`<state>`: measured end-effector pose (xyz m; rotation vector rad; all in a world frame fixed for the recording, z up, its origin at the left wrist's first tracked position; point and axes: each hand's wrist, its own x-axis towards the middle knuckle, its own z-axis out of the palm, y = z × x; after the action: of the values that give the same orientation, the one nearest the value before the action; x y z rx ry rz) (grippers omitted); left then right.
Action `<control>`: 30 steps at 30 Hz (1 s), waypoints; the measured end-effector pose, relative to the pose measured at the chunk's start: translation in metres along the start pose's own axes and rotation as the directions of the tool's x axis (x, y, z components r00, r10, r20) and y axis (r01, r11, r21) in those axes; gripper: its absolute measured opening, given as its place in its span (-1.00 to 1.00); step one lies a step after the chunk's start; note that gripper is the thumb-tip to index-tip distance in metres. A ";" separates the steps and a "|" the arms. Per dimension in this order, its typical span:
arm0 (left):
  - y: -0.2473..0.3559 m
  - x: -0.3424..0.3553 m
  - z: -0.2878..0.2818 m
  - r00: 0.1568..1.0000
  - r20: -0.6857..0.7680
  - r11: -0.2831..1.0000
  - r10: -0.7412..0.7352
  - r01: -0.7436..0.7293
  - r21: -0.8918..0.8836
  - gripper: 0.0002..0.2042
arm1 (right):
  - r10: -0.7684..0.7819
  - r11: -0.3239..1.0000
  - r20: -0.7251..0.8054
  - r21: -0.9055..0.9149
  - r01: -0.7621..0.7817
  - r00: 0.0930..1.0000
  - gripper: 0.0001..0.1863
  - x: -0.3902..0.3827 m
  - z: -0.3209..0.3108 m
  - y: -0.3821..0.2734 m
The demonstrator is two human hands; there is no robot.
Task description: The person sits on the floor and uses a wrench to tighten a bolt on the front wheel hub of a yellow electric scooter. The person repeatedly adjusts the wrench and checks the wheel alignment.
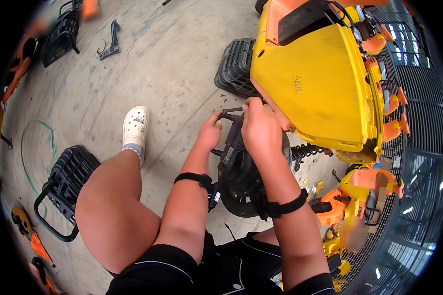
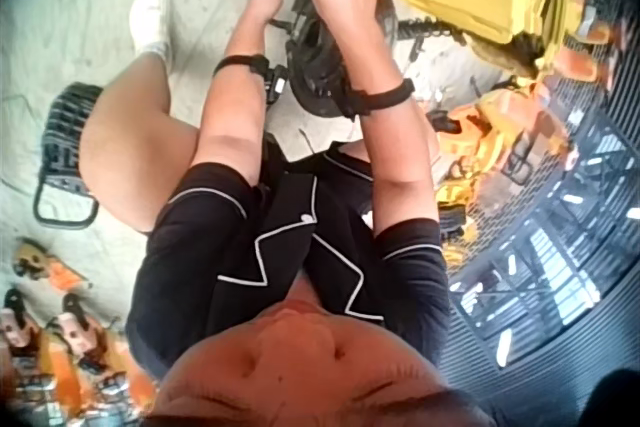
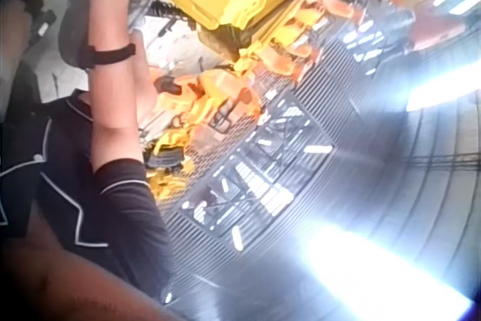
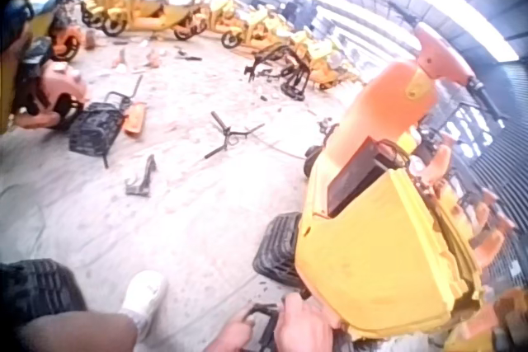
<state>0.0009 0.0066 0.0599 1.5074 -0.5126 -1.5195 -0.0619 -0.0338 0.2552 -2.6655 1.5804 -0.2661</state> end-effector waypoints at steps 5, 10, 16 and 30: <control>-0.016 0.020 0.011 0.974 -0.100 0.974 0.204 -0.191 0.125 -0.62 | 0.014 0.996 0.054 -0.087 -0.010 0.998 -0.85 0.016 0.014 0.003; -0.012 0.012 0.011 0.974 -0.110 0.971 0.199 -0.181 0.157 -0.60 | -0.003 0.986 0.090 -0.164 0.018 0.996 -0.76 0.023 0.018 0.002; 0.011 -0.008 0.008 0.993 -0.012 0.984 0.120 -0.117 0.131 -0.66 | 0.200 0.960 0.293 -0.251 -0.127 0.935 -0.77 0.038 0.017 -0.003; 0.004 -0.002 0.012 0.981 -0.104 0.979 0.164 -0.149 0.138 -0.74 | 0.150 0.941 0.372 -0.339 -0.016 0.916 -0.77 0.080 0.047 0.019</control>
<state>-0.0095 0.0024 0.0665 1.6039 -0.6569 -1.2900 -0.0339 -0.1155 0.2174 -2.6273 1.7146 0.5570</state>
